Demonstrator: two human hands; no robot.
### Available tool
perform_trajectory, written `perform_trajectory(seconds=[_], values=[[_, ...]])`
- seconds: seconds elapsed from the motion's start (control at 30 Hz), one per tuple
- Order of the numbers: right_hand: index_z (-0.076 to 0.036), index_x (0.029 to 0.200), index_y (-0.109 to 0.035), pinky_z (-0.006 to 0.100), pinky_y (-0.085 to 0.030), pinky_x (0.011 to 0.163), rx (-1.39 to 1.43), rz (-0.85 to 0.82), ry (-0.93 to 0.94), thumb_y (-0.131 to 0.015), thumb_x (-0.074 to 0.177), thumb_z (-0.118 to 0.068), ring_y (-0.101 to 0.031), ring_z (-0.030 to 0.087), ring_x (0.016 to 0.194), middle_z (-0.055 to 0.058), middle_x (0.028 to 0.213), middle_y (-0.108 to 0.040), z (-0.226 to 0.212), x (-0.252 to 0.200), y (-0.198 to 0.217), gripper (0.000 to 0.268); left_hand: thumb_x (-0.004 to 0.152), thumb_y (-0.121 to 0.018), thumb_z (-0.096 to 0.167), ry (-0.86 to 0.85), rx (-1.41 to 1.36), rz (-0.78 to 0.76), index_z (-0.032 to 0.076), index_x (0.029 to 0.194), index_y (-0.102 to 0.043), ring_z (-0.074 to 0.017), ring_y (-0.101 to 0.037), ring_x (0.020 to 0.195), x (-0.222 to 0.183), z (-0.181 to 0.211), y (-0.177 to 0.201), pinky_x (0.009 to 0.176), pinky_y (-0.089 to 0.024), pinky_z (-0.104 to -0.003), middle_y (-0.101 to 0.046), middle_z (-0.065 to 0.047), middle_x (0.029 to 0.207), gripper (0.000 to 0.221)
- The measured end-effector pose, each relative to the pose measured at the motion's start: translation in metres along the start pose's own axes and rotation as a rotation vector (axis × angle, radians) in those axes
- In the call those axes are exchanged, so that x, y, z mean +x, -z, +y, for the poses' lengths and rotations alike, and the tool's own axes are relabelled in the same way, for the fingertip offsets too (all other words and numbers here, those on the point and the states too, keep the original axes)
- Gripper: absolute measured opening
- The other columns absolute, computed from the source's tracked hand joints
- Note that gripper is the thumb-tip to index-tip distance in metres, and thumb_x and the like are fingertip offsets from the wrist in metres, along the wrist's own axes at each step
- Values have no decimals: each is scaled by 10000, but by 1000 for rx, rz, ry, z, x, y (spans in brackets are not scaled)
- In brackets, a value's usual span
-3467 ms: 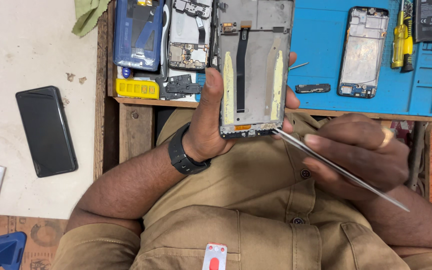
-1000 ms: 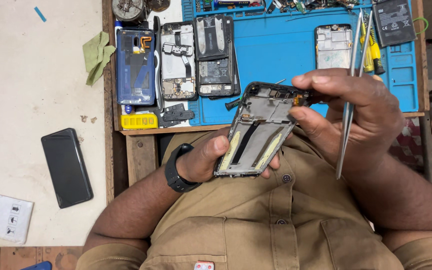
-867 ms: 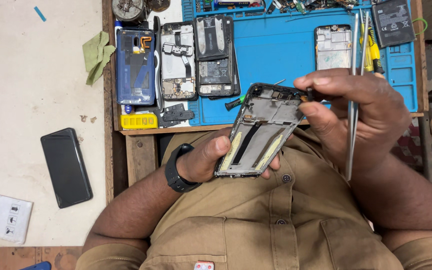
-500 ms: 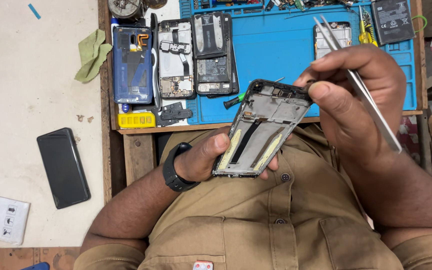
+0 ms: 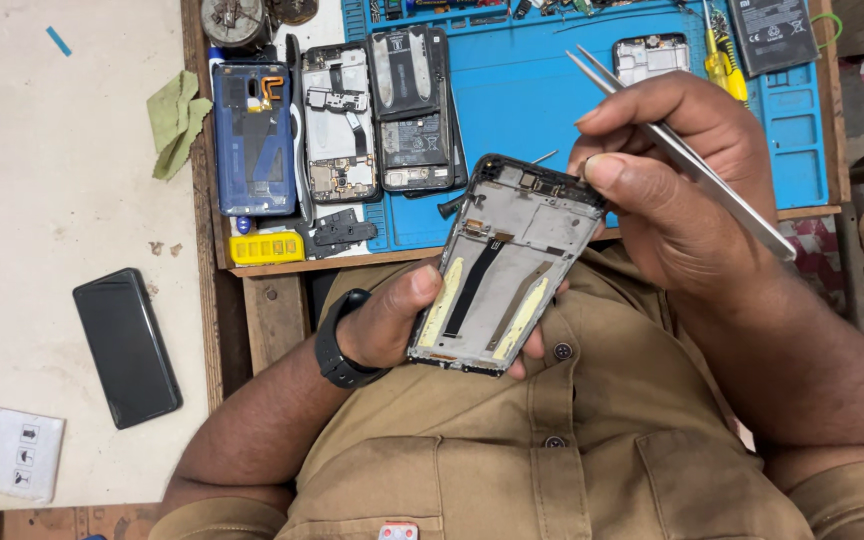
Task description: The person uses a metal spudger to pry and separate the screen assembly from the phone frame, then removes small internal components with tweezers. They handle multiple disassembled phone parts on a blue mat, including batteries and circuit boards, while working at a cluttered repair bench.
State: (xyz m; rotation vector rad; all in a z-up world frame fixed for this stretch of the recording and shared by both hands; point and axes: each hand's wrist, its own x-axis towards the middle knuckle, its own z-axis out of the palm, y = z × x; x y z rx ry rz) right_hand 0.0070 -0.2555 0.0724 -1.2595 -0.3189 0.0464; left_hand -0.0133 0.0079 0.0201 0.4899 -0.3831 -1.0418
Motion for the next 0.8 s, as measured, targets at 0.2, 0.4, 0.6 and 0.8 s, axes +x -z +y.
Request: perform_trajectory(seconds=[0.2, 0.4, 0.6, 0.8], values=[[12, 1224, -620, 248, -586, 896, -28, -61, 42, -699, 1082, -86, -707, 131, 970, 127, 1041, -711, -1, 3, 2, 189, 1024, -582, 647, -10, 26, -2, -43, 1635, -283, -321, -612, 1235, 1, 0, 1, 1001, -586, -467, -425, -257, 1536, 970], [-24, 1195, -621, 220, -563, 823, -58, -8, 33, -716, 996, -130, -700, 109, 925, 119, 1018, -721, -6, 7, -1, 245, 1023, -584, 640, -24, 9, 7, -28, 1643, -270, -318, -608, 1241, 2, -2, 3, 995, -587, -466, -419, -248, 1534, 964], [-23, 1179, -603, 229, -603, 882, -179, 4, 138, -751, 1028, -31, -715, 115, 980, 119, 1047, -706, -6, 0, -1, 211, 1025, -581, 652, -47, 35, 28, -34, 1642, -273, -317, -619, 1219, 2, -3, 4, 974, -593, -456, -422, -251, 1533, 973], [-16, 1067, -596, 258, -601, 678, -528, 42, 318, -732, 880, 25, -742, 153, 835, 143, 934, -722, -1, 1, 3, 235, 995, -608, 681, -52, 38, 32, -56, 1640, -283, -302, -621, 1222, 4, -4, 4, 975, -590, -440, -429, -239, 1530, 1031]])
